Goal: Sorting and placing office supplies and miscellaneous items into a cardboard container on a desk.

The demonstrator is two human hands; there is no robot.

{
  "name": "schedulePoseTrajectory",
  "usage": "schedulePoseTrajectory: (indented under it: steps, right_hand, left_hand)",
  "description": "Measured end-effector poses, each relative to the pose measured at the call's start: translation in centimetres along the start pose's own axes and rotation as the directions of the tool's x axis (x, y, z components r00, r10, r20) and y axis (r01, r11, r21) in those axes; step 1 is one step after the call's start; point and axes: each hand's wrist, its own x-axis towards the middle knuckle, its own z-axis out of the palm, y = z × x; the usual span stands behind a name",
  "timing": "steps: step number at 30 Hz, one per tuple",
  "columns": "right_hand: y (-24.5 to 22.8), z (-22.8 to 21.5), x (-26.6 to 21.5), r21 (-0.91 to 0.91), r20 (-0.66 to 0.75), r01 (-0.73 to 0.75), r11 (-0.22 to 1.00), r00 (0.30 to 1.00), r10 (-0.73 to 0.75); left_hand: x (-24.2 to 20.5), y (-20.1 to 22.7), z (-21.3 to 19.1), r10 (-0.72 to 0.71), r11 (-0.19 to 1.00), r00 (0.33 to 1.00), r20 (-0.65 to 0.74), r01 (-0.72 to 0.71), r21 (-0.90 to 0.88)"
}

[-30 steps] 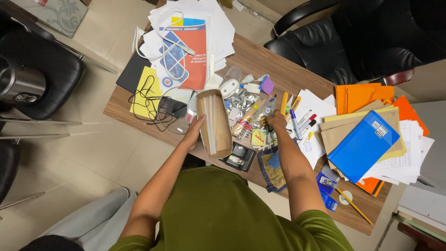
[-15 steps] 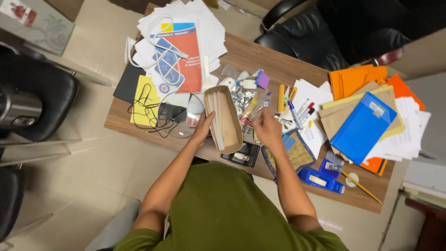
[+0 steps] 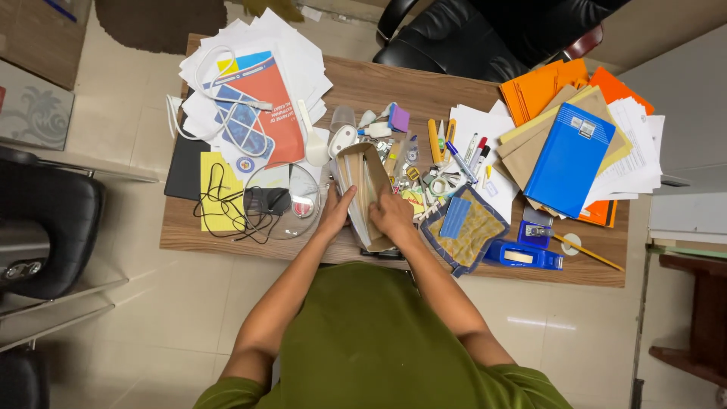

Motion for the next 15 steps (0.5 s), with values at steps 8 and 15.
schedulePoseTrajectory:
  steps: [8,15]
  right_hand:
    - [1.5,-5.2,3.0,0.367,-0.119,-0.178,0.913,0.964,0.236]
    - [15.6,5.4,10.9,0.310,-0.019,-0.389,0.868,0.910,0.415]
  left_hand:
    - [1.9,-3.0,-3.9,0.100,0.987,0.994,-0.039,-0.104,-0.119]
    - [-1.4,-0.4,-5.2,-0.031,0.986,0.992,-0.121,0.011,-0.165]
